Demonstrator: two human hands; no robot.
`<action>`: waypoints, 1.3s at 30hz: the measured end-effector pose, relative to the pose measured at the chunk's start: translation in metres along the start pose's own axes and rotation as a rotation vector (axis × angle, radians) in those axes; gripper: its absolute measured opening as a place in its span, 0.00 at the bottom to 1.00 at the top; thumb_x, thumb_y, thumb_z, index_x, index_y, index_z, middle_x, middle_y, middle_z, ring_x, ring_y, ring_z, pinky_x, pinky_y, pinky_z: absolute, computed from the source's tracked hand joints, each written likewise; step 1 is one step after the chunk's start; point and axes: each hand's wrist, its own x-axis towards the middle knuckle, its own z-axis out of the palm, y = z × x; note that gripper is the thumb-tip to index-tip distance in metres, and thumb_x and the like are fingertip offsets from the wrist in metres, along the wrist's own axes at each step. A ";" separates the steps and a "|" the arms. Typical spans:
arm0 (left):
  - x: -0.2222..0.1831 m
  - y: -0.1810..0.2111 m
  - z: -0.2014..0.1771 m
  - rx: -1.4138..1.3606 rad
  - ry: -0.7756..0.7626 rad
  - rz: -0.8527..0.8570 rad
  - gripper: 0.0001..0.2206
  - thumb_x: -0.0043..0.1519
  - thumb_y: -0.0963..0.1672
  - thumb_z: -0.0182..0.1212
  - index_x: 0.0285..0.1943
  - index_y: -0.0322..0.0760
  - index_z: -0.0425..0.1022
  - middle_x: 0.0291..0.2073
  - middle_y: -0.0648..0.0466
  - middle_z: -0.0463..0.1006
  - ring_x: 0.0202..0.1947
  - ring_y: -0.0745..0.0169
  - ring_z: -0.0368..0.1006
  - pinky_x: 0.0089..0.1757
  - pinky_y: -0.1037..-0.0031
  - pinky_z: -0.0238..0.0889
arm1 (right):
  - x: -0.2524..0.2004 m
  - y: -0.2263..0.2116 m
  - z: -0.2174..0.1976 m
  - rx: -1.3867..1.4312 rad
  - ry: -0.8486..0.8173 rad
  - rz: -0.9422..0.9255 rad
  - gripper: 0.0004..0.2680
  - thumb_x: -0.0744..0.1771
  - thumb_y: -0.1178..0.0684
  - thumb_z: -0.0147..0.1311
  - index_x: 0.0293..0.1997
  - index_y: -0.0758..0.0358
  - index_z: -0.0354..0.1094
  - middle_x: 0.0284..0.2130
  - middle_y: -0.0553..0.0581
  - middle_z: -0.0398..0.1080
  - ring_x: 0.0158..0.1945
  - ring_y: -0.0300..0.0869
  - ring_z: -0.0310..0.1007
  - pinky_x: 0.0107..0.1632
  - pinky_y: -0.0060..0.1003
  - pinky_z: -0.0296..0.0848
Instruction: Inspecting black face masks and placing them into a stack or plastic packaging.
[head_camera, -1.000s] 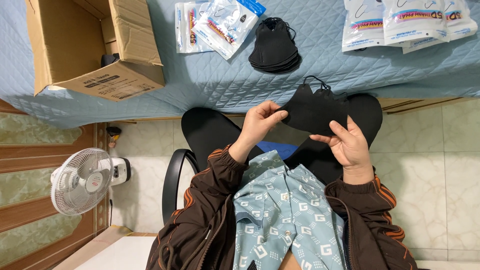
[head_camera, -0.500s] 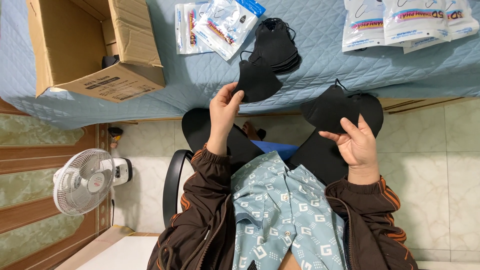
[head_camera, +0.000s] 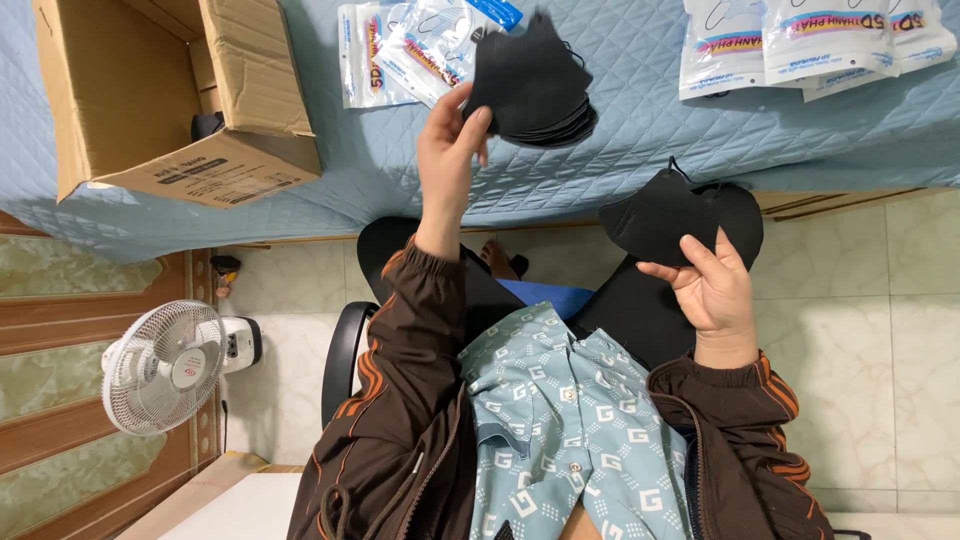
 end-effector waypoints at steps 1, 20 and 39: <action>0.009 -0.012 0.004 0.000 -0.002 -0.001 0.19 0.67 0.45 0.63 0.66 0.35 0.71 0.25 0.58 0.69 0.20 0.69 0.66 0.29 0.73 0.65 | 0.001 0.002 -0.003 0.001 0.002 -0.001 0.16 0.72 0.62 0.42 0.69 0.54 0.61 0.61 0.55 0.70 0.62 0.47 0.71 0.53 0.62 0.78; 0.029 -0.087 0.002 0.517 -0.002 -0.238 0.31 0.63 0.54 0.62 0.72 0.40 0.63 0.26 0.61 0.66 0.28 0.70 0.65 0.34 0.70 0.59 | 0.001 0.007 -0.012 0.056 -0.034 -0.007 0.12 0.72 0.63 0.44 0.60 0.50 0.67 0.30 0.43 0.62 0.33 0.30 0.62 0.54 0.68 0.78; -0.084 -0.037 0.037 0.109 -0.606 -0.272 0.17 0.70 0.51 0.57 0.58 0.38 0.80 0.25 0.48 0.82 0.19 0.68 0.70 0.22 0.78 0.65 | 0.007 0.034 0.006 0.043 -0.166 -0.016 0.12 0.71 0.64 0.43 0.60 0.62 0.66 0.56 0.74 0.72 0.56 0.61 0.75 0.48 0.63 0.81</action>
